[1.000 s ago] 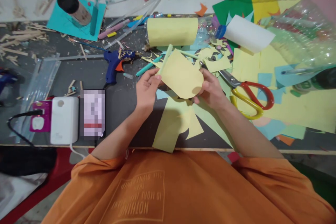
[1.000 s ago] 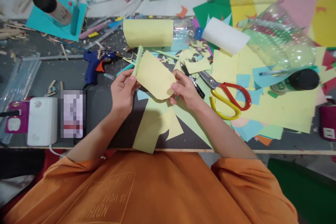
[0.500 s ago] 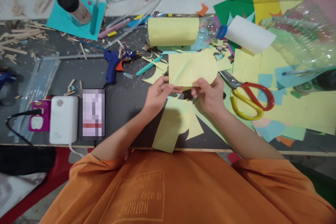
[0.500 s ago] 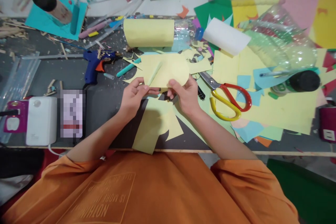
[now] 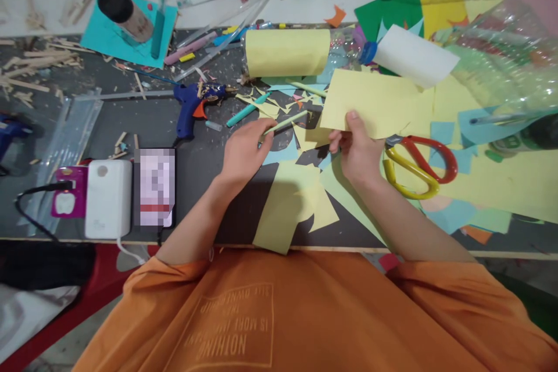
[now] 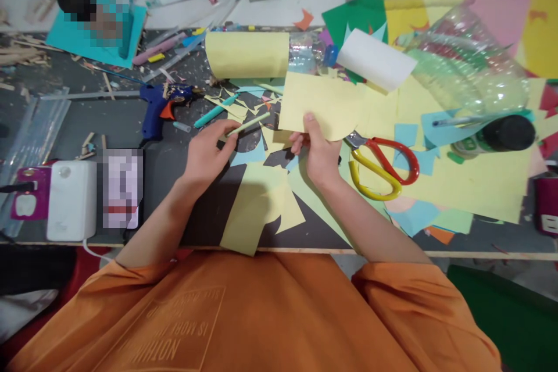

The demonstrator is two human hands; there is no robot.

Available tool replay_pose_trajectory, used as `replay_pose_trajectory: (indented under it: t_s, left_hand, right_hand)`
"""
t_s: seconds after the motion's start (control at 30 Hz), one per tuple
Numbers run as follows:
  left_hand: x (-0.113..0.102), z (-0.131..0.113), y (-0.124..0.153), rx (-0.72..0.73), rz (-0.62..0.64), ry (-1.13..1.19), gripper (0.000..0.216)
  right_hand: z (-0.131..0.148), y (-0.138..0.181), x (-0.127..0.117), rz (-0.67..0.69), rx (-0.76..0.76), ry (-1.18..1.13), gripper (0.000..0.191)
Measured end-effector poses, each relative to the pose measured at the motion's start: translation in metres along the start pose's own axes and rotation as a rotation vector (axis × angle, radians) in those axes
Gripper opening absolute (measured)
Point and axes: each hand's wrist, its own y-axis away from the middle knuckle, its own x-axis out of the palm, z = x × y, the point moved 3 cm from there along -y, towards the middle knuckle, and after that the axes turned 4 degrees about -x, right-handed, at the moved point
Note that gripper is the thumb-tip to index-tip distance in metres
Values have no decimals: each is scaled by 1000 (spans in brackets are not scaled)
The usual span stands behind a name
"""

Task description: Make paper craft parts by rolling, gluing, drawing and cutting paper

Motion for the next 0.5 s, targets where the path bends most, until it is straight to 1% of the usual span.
replay_pose_trajectory:
  t_s: [0.03, 0.1, 0.13, 0.2, 0.3, 0.37, 0.4, 0.43, 0.47, 0.5]
  left_hand:
    - [-1, -1, -2, 33, 30, -82, 23]
    - [-6, -3, -4, 86, 46, -122, 25]
    - [-11, -3, -5, 100, 22, -96, 24]
    - [-29, 1, -7, 85, -106, -19, 22]
    - [-67, 21, -6, -61, -368, -1, 17]
    - [-86, 41, -4, -211, -484, -64, 22]
    - [-91, 51, -4, -285, -494, -88, 24]
    - [-94, 62, -4, -347, -470, -88, 27]
    - [-94, 71, -5, -389, -455, -97, 27]
    - [-93, 79, -7, -398, -428, -105, 30]
  right_hand:
    - [-1, -1, 0, -2, 10, 11, 36]
    - [-2, 0, 1, 14, 29, 35, 37]
    - [-2, 0, 1, 27, 34, 42, 38]
    - [-3, 1, 3, 53, 38, 48, 39]
    - [-2, 1, 4, 76, 37, 60, 39]
    - [-2, 1, 5, 85, 34, 78, 41]
    - [-1, 1, 5, 91, 34, 87, 41]
    - [-1, 2, 5, 99, 35, 93, 42]
    - [-1, 2, 6, 106, 37, 96, 43]
    - [-1, 2, 6, 115, 41, 98, 44]
